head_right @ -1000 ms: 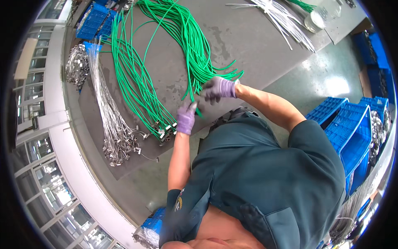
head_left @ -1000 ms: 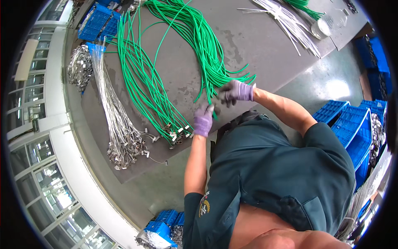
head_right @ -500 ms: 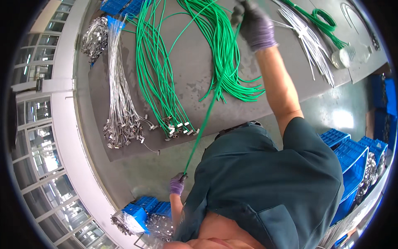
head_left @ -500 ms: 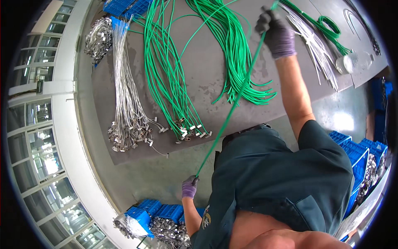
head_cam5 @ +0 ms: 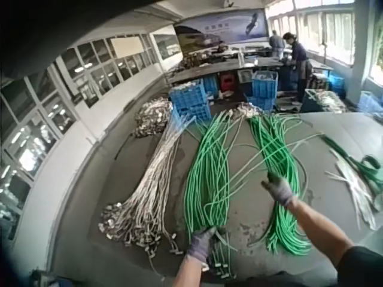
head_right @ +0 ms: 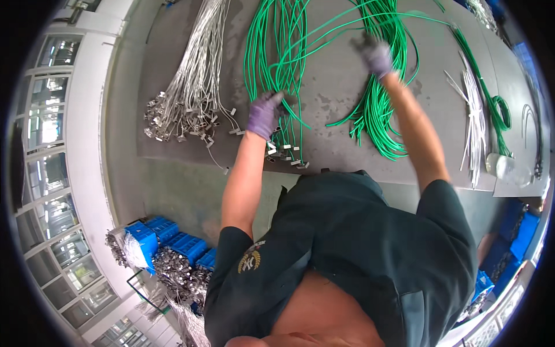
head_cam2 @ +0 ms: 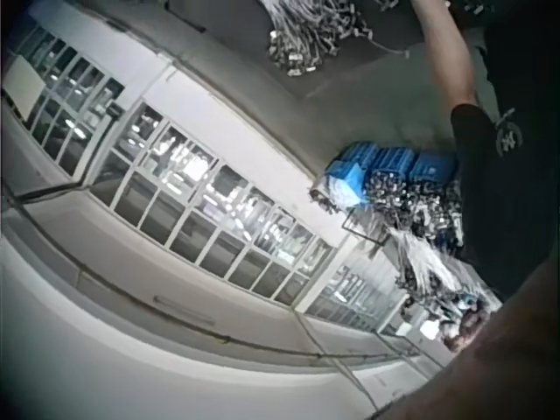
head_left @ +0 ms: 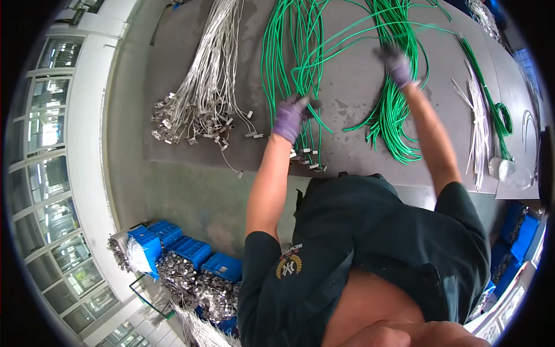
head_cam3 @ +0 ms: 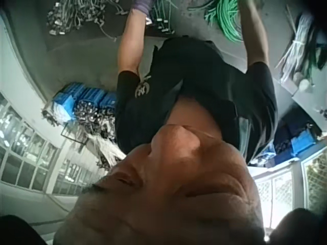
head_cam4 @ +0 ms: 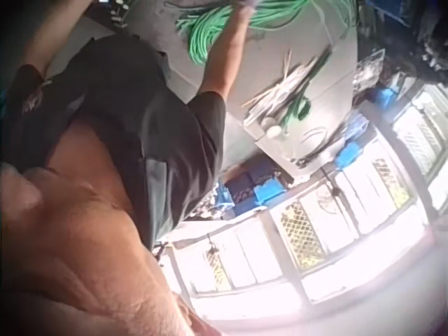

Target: Organizing and bundling groups of electrical wires using zip ties.

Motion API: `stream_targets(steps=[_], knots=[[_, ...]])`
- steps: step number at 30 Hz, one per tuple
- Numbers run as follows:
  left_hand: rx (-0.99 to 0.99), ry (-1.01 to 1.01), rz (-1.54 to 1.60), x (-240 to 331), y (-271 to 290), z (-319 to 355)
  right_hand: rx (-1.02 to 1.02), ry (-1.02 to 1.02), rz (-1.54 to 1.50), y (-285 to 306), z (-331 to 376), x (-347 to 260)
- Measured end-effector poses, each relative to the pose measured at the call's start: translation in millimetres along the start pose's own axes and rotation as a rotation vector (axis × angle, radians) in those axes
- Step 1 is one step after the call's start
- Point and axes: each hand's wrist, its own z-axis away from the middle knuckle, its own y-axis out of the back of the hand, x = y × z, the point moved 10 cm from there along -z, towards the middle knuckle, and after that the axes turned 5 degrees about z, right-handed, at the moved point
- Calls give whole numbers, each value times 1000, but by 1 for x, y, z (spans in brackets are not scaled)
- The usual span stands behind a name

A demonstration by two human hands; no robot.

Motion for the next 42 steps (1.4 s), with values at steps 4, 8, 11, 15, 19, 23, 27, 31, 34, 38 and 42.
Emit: stream_targets(steps=[4,8,11,15,19,23,27,31,34,38,42], knots=[[-25,77,231,-16,2,-35,-269,151,-754,-26,51,-152],[23,20,123,-28,22,-50,-782,-385,-1261,-71,70,-178],[-11,-60,215,-28,17,-44,-901,-343,-1191,-69,71,-192],[-17,-31,385,-34,24,-41,-935,-272,-1123,-76,68,-206],[41,-100,427,-41,36,-35,-857,-373,-1177,-74,52,-210],[14,95,355,-49,36,-29,-985,-226,-1186,-74,55,-232],[115,-345,-62,-6,54,-21,-846,-131,-911,-78,51,-215],[517,-412,-548,36,142,-12,-308,-13,-854,-31,38,-176],[759,-333,-1048,22,196,-17,-197,-64,-767,-52,61,-133],[686,50,-1303,4,227,-37,-192,22,-584,-73,77,-119],[575,119,-1295,1,227,-49,-258,-136,-663,-71,77,-108]])
